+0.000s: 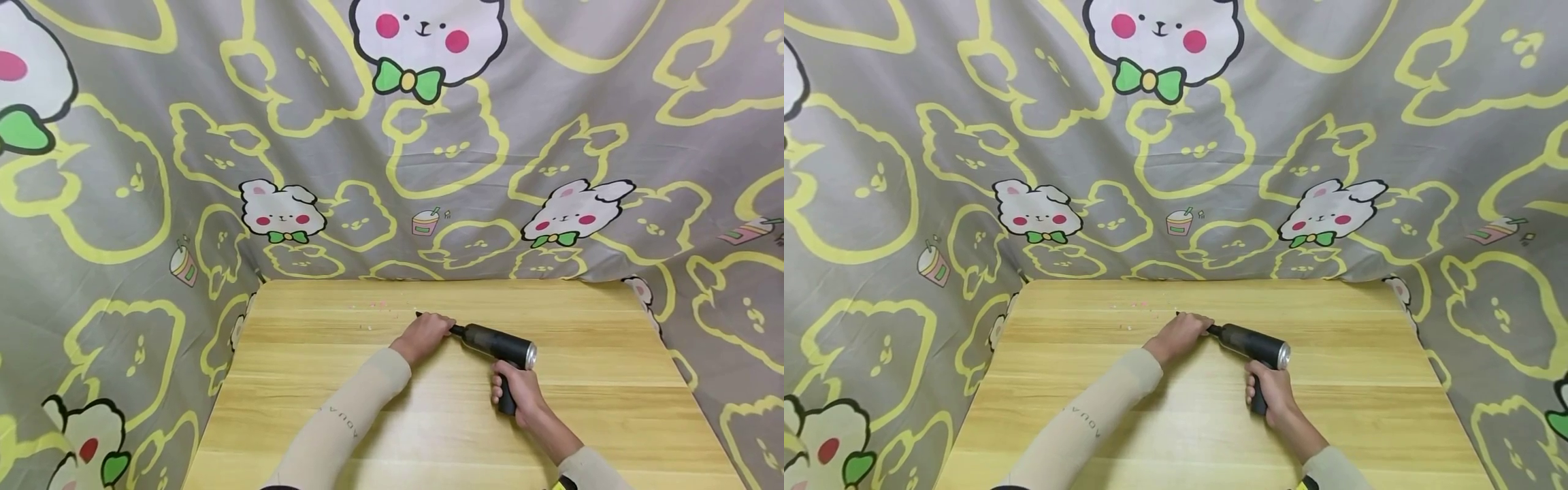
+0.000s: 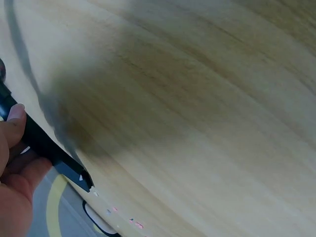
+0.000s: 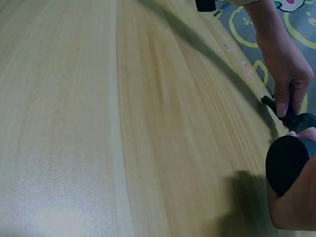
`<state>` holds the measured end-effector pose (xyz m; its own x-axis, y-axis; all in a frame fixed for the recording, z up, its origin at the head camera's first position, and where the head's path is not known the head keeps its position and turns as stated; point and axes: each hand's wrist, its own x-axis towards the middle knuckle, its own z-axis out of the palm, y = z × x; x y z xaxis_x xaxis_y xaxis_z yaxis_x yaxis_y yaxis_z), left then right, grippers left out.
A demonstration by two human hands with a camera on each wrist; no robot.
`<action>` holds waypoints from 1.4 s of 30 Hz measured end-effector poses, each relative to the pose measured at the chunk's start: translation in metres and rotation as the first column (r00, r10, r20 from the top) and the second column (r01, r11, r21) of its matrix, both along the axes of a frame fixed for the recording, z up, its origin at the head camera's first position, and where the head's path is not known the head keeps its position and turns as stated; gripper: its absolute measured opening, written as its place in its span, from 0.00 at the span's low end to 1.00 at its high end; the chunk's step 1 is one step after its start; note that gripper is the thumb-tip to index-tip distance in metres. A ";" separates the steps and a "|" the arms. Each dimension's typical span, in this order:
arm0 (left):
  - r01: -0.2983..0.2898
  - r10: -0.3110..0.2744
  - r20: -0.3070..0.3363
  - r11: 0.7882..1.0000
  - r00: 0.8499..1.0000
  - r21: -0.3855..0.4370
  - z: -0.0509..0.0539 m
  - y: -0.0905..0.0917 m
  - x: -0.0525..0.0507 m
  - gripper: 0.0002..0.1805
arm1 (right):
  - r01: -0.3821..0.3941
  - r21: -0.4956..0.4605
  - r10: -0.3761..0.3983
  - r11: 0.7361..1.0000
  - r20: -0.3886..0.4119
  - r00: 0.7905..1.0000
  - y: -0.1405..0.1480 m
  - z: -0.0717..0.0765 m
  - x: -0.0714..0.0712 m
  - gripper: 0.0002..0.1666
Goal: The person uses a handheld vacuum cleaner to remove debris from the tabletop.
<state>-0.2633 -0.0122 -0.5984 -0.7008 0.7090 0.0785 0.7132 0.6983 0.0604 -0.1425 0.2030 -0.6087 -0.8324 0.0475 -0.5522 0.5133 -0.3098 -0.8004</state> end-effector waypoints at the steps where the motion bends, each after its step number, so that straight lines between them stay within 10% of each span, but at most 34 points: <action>1: -0.003 0.003 0.003 1.000 1.000 -0.005 0.000 0.000 -0.001 0.15 | 0.001 0.002 -0.001 1.000 0.001 1.000 0.000 0.000 -0.001 0.09; 42: -0.126 0.127 0.021 0.991 0.992 -0.049 0.007 -0.018 -0.029 0.18 | 0.029 0.030 -0.029 0.999 -0.010 1.000 -0.032 0.002 -0.043 0.10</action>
<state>-0.2922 -0.0303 -0.5919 -0.7866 0.6167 0.0292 0.6174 0.7855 0.0414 -0.1853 0.1711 -0.6069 -0.8355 0.0885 -0.5423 0.4968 -0.3000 -0.8144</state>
